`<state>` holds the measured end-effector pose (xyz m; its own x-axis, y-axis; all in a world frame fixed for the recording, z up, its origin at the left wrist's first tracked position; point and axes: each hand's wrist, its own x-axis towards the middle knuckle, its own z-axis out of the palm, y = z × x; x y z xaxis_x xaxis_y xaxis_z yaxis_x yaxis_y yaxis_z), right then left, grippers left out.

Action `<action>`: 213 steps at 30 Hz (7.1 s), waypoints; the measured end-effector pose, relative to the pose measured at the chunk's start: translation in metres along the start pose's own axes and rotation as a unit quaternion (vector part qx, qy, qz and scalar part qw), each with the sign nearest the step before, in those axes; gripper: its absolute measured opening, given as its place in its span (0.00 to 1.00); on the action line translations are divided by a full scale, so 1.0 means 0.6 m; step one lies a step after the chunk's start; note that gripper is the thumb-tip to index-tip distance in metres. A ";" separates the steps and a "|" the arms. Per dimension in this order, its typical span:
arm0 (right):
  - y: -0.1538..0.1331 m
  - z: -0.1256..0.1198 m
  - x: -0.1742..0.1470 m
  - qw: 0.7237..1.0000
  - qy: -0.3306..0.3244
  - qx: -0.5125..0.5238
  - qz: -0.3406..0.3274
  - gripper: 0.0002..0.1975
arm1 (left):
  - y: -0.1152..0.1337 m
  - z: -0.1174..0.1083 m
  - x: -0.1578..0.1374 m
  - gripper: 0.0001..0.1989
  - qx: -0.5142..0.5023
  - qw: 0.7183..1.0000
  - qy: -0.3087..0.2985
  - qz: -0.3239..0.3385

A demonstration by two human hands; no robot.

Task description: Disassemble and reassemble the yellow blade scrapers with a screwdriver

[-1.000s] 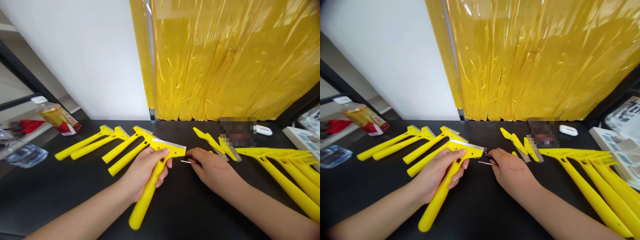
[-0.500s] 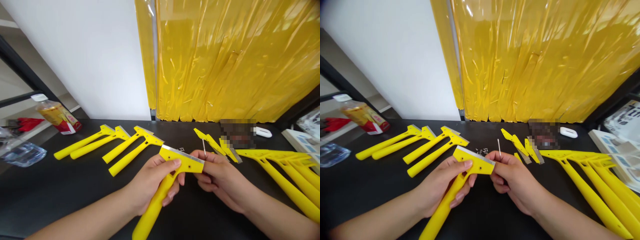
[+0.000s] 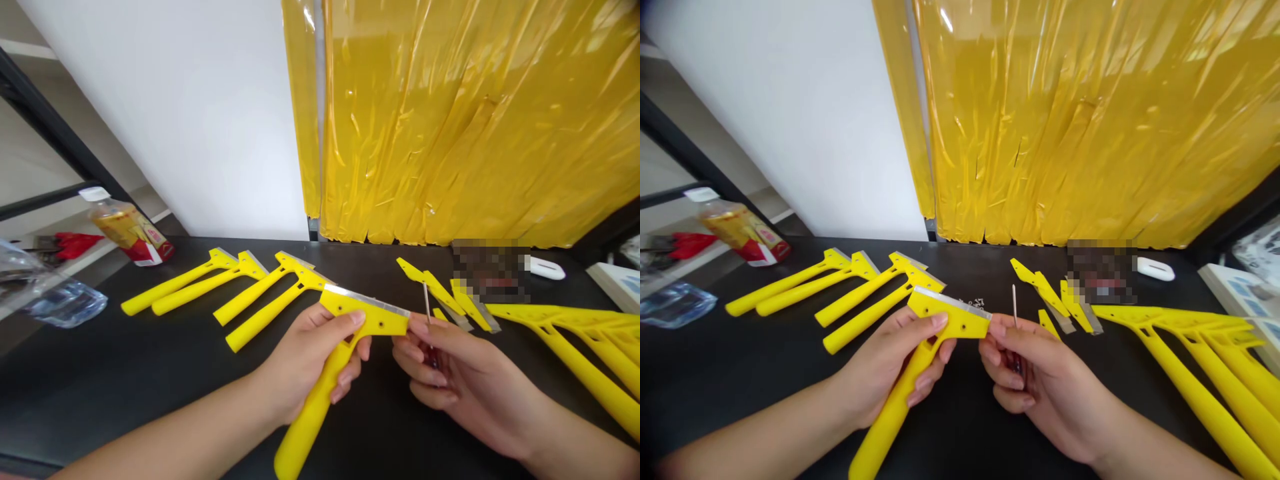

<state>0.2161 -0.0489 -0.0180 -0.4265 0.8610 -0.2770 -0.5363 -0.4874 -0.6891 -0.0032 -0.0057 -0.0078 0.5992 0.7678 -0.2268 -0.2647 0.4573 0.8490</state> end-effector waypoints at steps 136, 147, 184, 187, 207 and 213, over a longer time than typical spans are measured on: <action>-0.035 -0.008 -0.014 0.647 0.110 -0.691 -0.303 0.10 | 0.017 -0.033 0.001 0.19 0.078 0.991 0.108 0.011; -0.036 -0.010 -0.023 0.639 0.111 -0.688 -0.324 0.08 | 0.017 -0.034 0.002 0.19 0.074 0.992 0.103 0.007; -0.037 -0.006 -0.018 0.675 0.128 -0.652 -0.320 0.10 | 0.007 -0.029 0.006 0.16 0.041 0.994 0.097 -0.023; -0.036 -0.004 -0.017 0.679 0.128 -0.649 -0.319 0.11 | 0.007 -0.029 0.006 0.16 0.044 0.994 0.096 -0.025; -0.039 -0.004 -0.015 0.668 0.103 -0.662 -0.325 0.09 | 0.010 -0.025 0.006 0.16 0.044 0.993 0.101 -0.035; -0.038 -0.005 -0.018 0.662 0.109 -0.665 -0.327 0.09 | 0.008 -0.029 0.007 0.16 0.041 0.994 0.095 -0.024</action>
<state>0.2354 -0.0467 -0.0011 -0.2263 0.8963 0.3813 0.6243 0.4339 -0.6496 -0.0150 0.0078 -0.0131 0.4538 0.8204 -0.3478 -0.1727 0.4639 0.8689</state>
